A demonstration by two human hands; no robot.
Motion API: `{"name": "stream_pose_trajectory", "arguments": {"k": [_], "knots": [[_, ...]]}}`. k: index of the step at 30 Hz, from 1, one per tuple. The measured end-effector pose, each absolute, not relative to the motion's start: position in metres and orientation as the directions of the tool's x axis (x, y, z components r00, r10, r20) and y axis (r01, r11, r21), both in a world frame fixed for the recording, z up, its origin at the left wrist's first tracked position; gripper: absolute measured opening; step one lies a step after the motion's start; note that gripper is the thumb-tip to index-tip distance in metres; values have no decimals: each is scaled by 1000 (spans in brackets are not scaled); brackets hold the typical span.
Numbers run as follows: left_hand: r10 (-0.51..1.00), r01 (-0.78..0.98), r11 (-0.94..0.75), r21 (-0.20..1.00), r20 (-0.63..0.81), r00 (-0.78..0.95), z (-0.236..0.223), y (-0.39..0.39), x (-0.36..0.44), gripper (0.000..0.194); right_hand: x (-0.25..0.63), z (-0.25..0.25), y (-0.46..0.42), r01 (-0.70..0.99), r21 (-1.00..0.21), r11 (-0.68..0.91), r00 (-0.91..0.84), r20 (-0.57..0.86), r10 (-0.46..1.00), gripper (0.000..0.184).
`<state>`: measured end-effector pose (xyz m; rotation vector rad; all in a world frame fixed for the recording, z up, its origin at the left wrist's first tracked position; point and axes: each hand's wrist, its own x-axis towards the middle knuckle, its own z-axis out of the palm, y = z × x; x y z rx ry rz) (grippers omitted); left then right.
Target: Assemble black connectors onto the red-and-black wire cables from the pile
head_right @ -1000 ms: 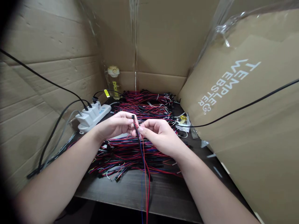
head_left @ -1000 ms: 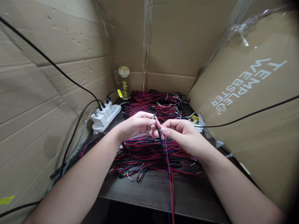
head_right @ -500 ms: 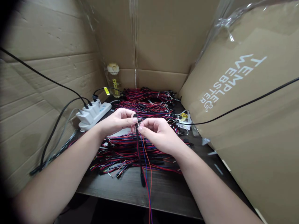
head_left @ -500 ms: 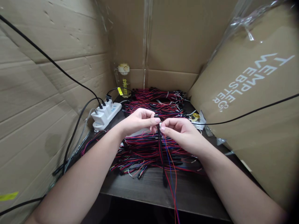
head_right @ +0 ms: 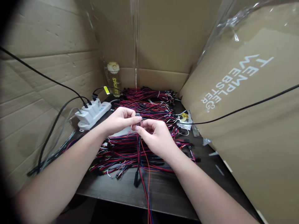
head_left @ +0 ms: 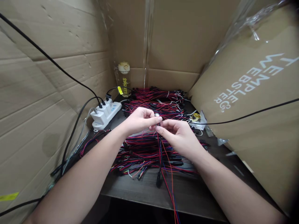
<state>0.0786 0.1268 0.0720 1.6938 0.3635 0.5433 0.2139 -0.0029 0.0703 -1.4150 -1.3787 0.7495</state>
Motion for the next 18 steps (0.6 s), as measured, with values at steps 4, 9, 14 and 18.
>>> {"name": "stream_pose_trajectory", "arguments": {"k": [4,9,14,18], "knots": [[472,-53,-211,976,149,869,75,129,77,46,220,72,-2,278,-950,141,157,190,969,26],[361,-42,-268,962,141,922,79,133,71,42,224,72,-1,241,-963,125,140,161,977,27],[346,-83,-246,966,167,923,83,132,66,28,225,76,-3,190,-970,150,61,164,985,29],[345,-89,-250,964,175,922,83,130,67,22,226,78,-3,217,-964,152,62,169,984,30]]}}
